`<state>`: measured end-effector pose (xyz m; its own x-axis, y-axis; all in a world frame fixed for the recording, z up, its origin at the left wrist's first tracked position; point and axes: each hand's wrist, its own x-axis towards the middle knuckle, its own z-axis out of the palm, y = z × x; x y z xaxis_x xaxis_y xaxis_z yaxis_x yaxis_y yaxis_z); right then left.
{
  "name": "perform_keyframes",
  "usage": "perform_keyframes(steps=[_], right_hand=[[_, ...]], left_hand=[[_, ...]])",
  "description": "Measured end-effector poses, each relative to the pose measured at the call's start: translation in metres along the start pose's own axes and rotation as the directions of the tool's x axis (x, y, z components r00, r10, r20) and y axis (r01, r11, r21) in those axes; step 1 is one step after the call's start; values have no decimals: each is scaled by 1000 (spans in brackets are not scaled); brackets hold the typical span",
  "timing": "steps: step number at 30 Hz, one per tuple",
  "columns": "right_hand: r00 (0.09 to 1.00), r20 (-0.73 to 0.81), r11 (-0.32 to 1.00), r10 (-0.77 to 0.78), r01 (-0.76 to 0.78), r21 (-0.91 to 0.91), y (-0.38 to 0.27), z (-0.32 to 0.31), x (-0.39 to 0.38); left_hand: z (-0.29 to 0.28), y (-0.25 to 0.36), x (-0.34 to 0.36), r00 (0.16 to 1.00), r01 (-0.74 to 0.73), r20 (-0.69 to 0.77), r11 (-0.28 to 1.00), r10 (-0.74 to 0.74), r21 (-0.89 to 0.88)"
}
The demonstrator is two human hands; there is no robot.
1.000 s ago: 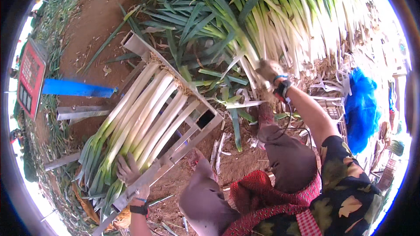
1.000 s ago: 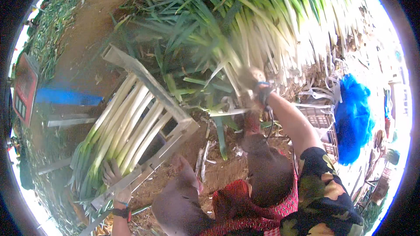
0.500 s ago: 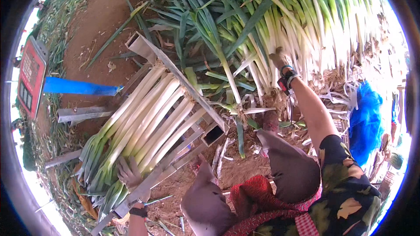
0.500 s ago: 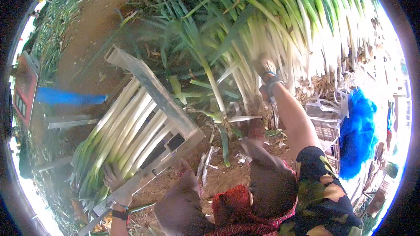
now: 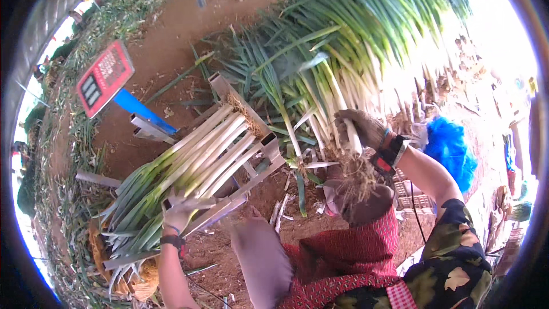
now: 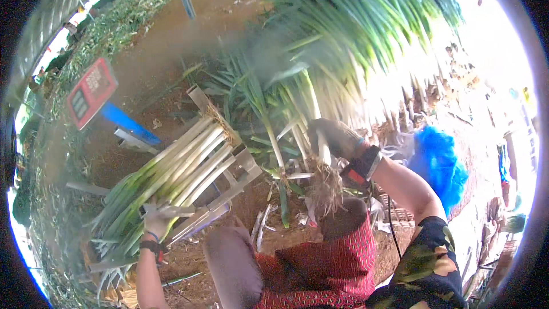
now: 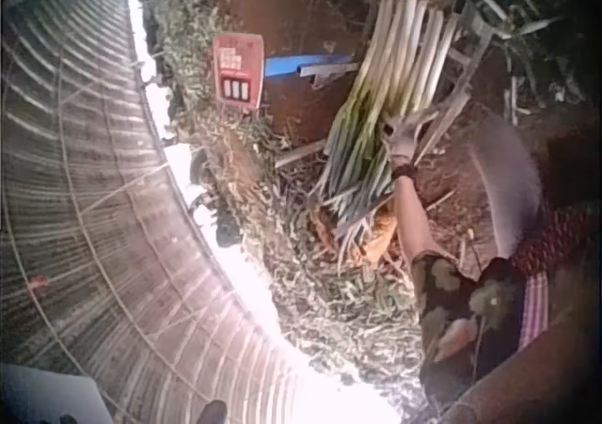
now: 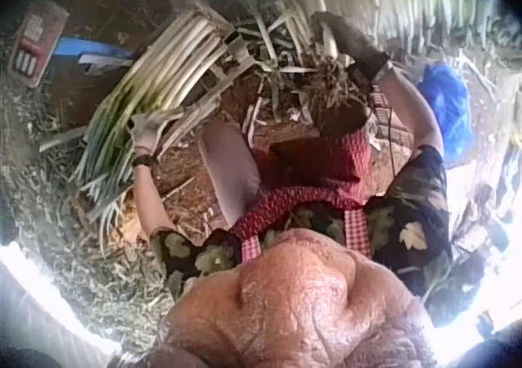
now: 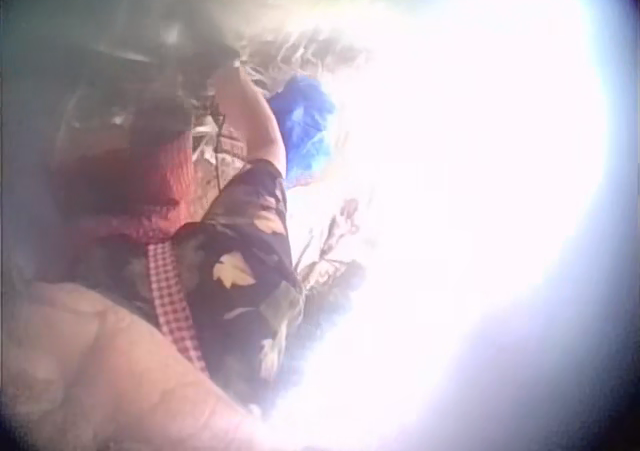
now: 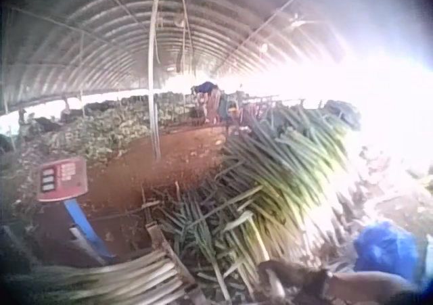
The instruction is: The recorder is cleaning, weighing, and sorting leeks at an agricultural workstation.
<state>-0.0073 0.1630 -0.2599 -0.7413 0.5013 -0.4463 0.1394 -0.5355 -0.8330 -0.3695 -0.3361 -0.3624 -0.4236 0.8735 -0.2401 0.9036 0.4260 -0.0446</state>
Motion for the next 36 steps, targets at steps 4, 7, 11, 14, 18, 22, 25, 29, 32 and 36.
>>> perform_keyframes(steps=[4,7,11,14,18,22,25,29,32,36], right_hand=[[995,88,966,47,-67,249,-32,5,-69],[988,130,932,83,-123,342,-46,15,-120],[959,283,891,23,-148,428,-48,43,-176],[928,368,791,54,-265,551,-44,78,-204],[997,55,934,-51,28,357,-17,50,-256],[995,101,957,-14,-16,289,-27,94,-305],[991,108,988,-76,61,141,-24,86,-326],[984,142,987,-112,126,-99,-17,80,-333],[963,238,944,-129,193,-269,-29,87,-344],[959,227,861,-169,256,-440,-29,82,-350]], left_hand=[[-65,7,11,887,249,-268,879,-376,-408],[-145,43,6,656,28,-522,708,-546,-705],[-225,155,21,673,-261,-621,656,-402,-708],[-261,233,28,815,-364,-541,544,-208,-756],[-268,365,83,537,-676,-814,690,222,-259],[-273,396,105,403,-716,-802,697,441,24],[-276,394,122,369,-794,-733,604,571,71],[-290,387,123,295,-838,-716,531,633,123],[-306,375,114,274,-832,-713,531,645,160],[-338,366,95,180,-771,-694,538,697,340]])
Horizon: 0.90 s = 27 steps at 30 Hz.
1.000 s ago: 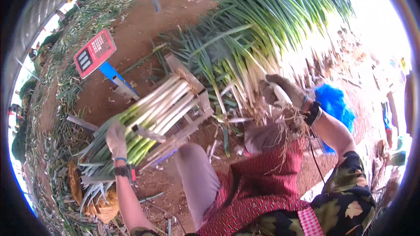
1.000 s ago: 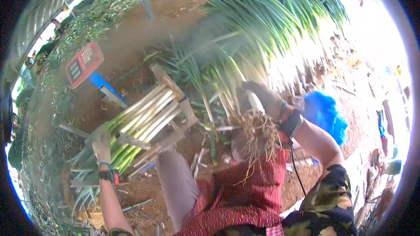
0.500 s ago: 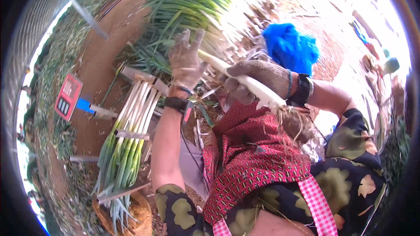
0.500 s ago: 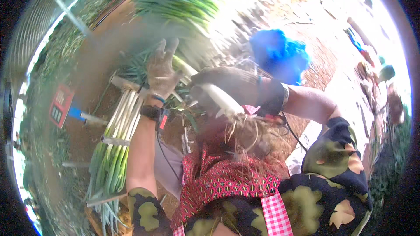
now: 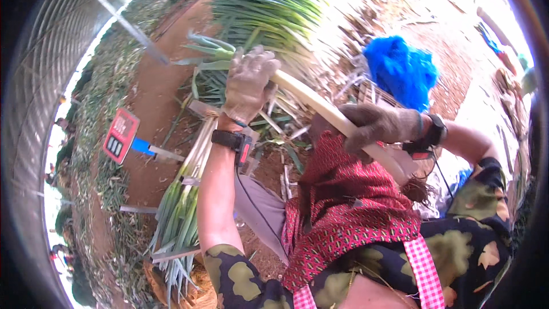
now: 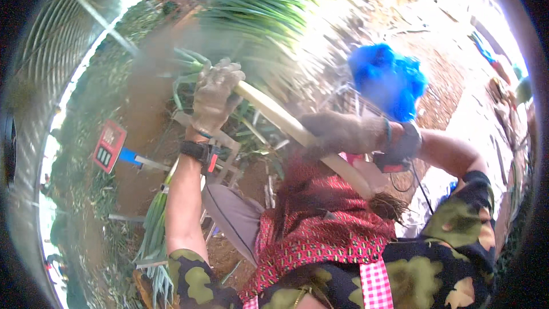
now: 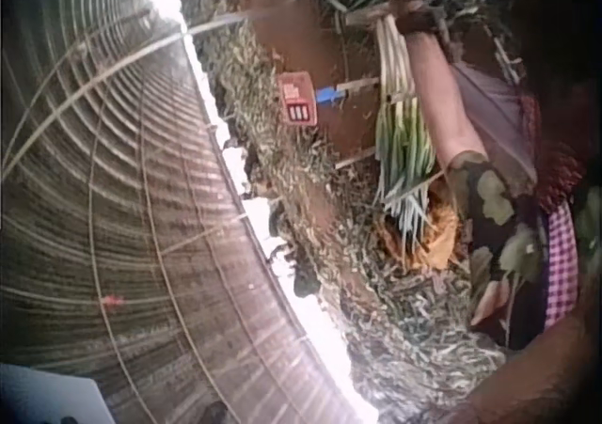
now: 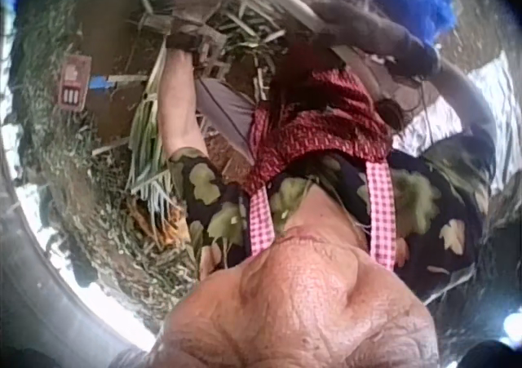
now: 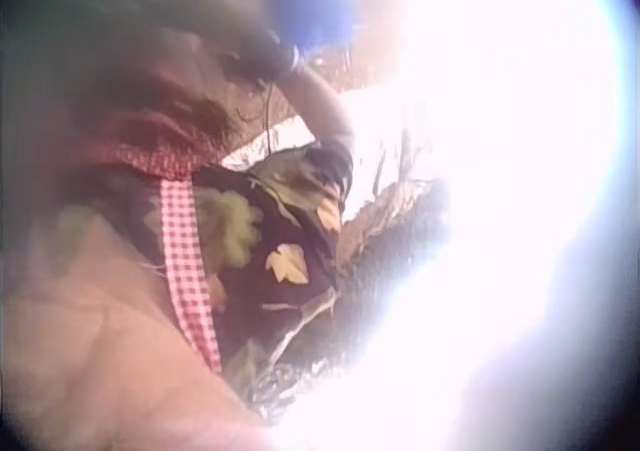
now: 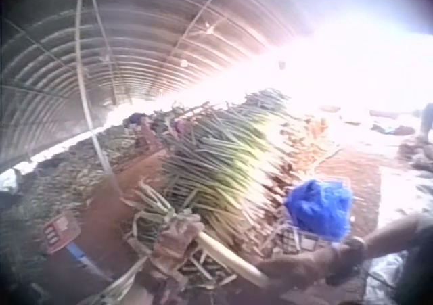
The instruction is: The recorder is cleaning, weighing, and sorting leeks at an agricultural workstation.
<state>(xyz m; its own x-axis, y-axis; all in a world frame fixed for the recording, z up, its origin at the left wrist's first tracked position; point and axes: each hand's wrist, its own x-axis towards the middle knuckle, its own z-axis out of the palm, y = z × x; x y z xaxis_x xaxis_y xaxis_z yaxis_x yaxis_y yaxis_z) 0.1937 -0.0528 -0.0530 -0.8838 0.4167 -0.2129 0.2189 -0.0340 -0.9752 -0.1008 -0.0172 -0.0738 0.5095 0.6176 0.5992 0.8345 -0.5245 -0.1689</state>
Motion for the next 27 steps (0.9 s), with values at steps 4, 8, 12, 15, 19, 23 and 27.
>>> perform_keyframes(steps=[4,8,12,15,19,23,27], right_hand=[[986,-64,843,-155,98,-529,3,-7,20],[858,-4,523,-514,310,-794,21,-43,82],[928,37,496,-371,231,-837,-36,0,178],[679,171,371,-714,574,-730,-32,30,278],[486,245,146,-839,634,-759,-33,102,384],[684,228,366,-692,606,-706,13,143,429],[794,324,646,-514,607,-462,102,164,476]], left_hand=[[-58,-13,-10,999,-3,50,963,-10,269],[-124,-47,-53,984,77,90,813,-157,577],[-213,-65,-125,965,118,68,650,-253,750],[-264,-72,-178,911,179,3,401,-412,898],[-302,-54,-234,856,181,-122,71,-502,981],[-258,-53,-317,660,154,-17,114,-751,981],[-180,-35,-385,365,309,68,189,-929,932]])
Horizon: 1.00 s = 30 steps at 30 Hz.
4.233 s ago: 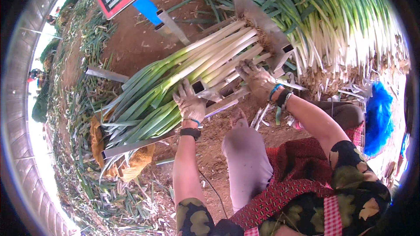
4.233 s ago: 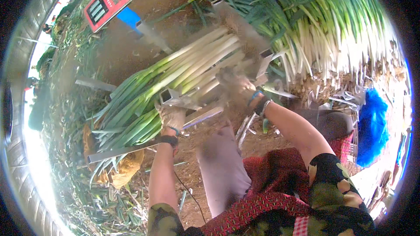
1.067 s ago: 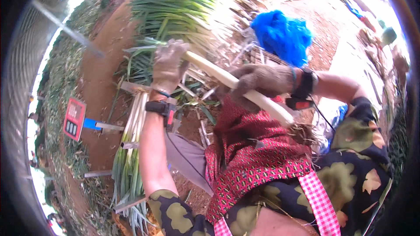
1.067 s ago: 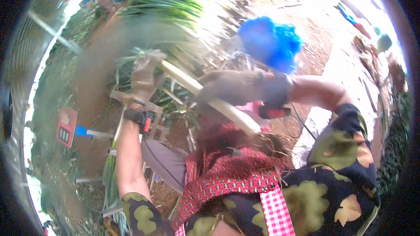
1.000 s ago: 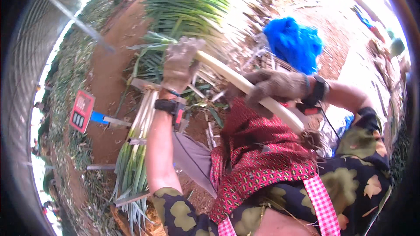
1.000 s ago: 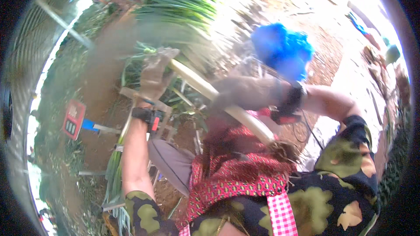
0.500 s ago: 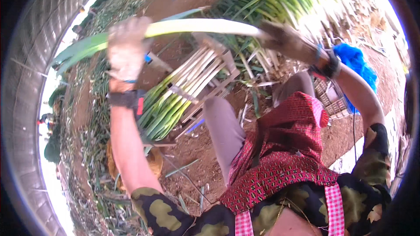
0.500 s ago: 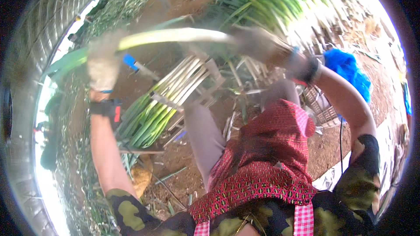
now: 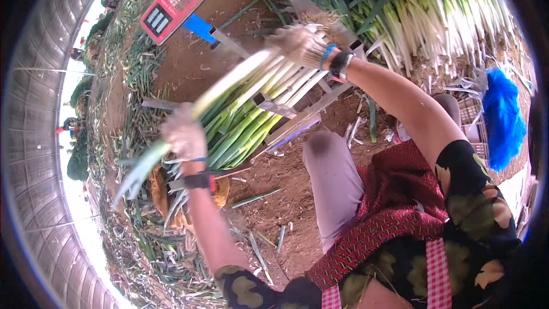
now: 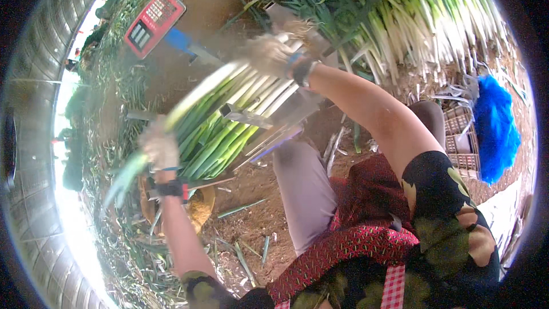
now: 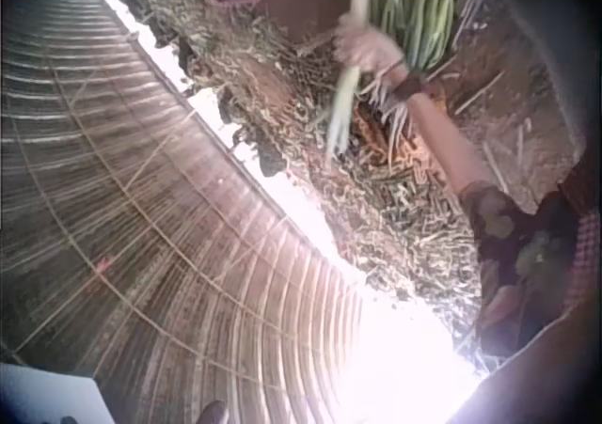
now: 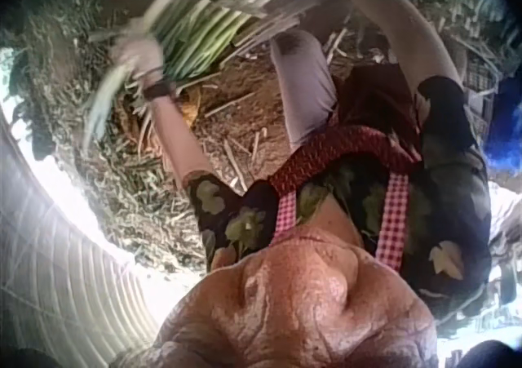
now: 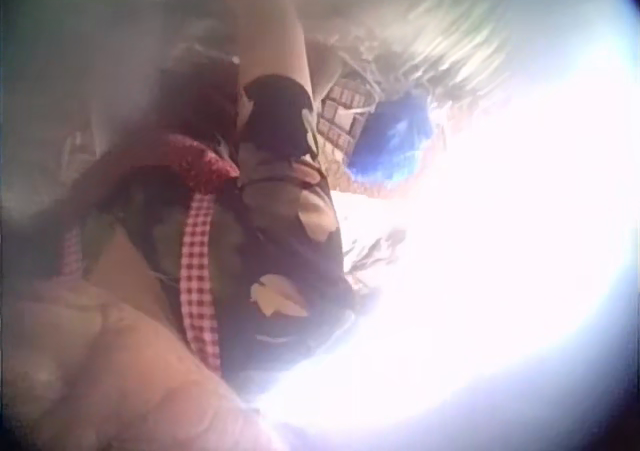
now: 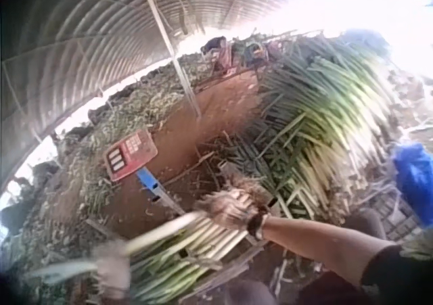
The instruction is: The recorder is cleaning, weighing, and sorting leeks at an agricultural workstation.
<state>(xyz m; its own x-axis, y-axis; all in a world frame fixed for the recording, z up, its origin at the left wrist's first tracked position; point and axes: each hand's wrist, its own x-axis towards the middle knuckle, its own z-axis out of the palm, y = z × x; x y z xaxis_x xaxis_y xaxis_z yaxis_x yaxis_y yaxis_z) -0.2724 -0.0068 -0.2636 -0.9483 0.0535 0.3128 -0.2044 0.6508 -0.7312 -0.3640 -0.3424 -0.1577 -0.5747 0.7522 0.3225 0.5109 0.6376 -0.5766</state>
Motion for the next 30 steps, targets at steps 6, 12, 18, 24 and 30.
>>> perform_keyframes(steps=[6,12,18,24,30], right_hand=[[956,-282,978,-81,130,162,168,46,-77],[998,56,805,36,4,-593,90,56,-95],[998,-7,773,56,-48,-632,81,51,-115],[987,72,667,140,-40,-744,57,43,-118],[933,120,709,340,-170,-684,43,41,-130]], left_hand=[[77,134,-19,947,7,303,939,104,-345],[70,135,-60,926,85,369,909,80,-409],[78,154,-76,968,54,240,880,70,-473],[87,153,-85,971,58,234,912,43,-407],[93,162,-87,983,1,168,912,74,-410]])
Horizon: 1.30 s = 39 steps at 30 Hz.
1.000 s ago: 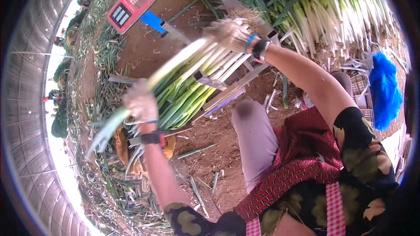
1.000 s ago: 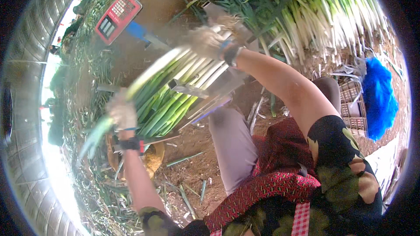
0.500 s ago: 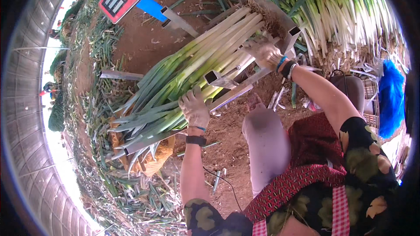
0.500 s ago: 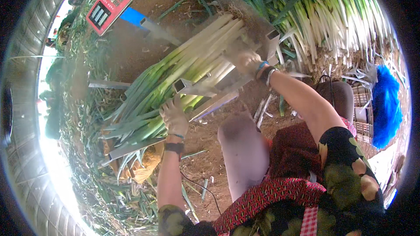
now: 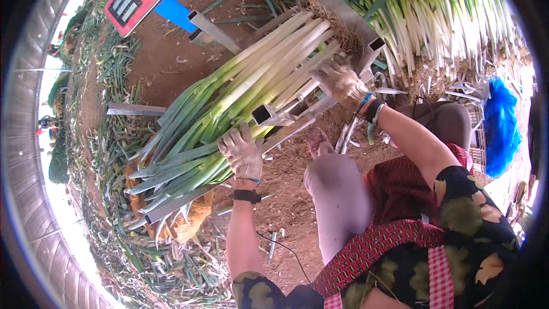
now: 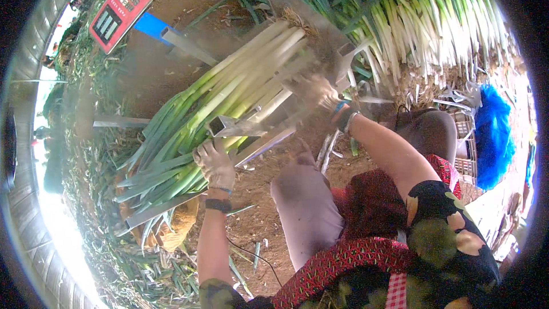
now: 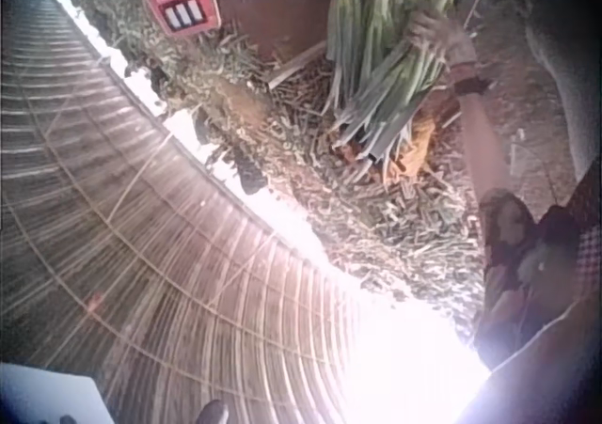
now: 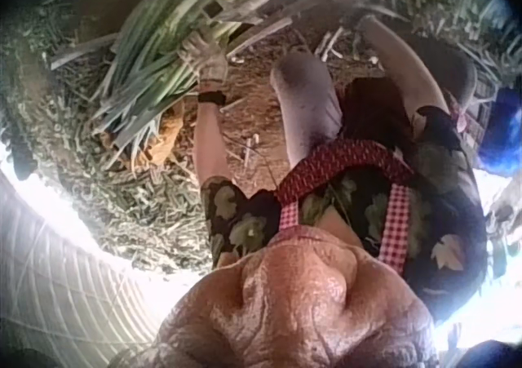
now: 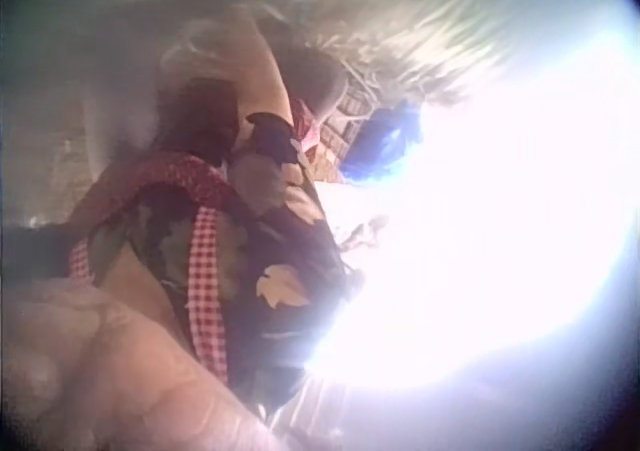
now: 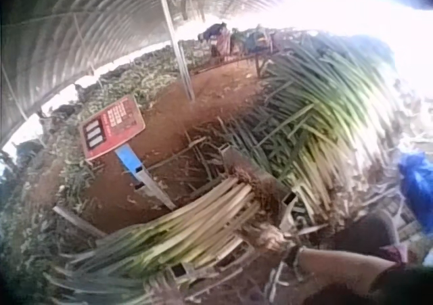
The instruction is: The recorder is cleaning, weighing, and sorting leeks at an agricultural workstation.
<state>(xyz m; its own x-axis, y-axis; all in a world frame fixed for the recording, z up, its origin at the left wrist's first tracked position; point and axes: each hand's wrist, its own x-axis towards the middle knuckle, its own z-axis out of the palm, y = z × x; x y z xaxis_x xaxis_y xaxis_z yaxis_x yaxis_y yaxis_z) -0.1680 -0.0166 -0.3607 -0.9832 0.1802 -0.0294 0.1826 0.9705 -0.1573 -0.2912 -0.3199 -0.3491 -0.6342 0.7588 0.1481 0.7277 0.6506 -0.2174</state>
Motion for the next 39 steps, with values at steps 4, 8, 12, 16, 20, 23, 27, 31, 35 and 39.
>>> perform_keyframes(steps=[4,8,12,16,20,23,27,31,35,39], right_hand=[[976,208,988,63,-90,122,-7,-12,4],[998,4,983,-61,60,174,10,-1,2],[848,-345,909,-402,413,-44,22,-70,-24],[965,-248,947,-86,157,282,70,-180,-70],[924,-200,937,325,-286,200,172,-192,-116],[944,-234,928,233,-143,345,253,-144,-141],[998,-44,936,-35,48,348,282,-89,-140],[903,349,915,252,-339,217,247,-66,-94],[802,421,847,424,-516,129,252,9,-63],[779,407,753,477,-601,266,217,84,-36]], left_hand=[[9,1,-4,999,0,-53,1000,1,11],[13,4,1,999,31,-22,1000,-31,-2],[12,-11,0,980,64,190,998,-62,-5],[-7,-35,19,918,261,203,134,-342,-956],[-81,-6,52,927,47,-14,156,-374,-987],[-141,16,84,976,5,-67,330,-208,-944],[-154,27,106,998,46,60,690,-4,-723],[-169,26,98,979,175,187,785,-76,-595],[-174,30,92,962,251,237,773,-134,-583],[-180,29,85,935,341,283,760,-213,-554]])
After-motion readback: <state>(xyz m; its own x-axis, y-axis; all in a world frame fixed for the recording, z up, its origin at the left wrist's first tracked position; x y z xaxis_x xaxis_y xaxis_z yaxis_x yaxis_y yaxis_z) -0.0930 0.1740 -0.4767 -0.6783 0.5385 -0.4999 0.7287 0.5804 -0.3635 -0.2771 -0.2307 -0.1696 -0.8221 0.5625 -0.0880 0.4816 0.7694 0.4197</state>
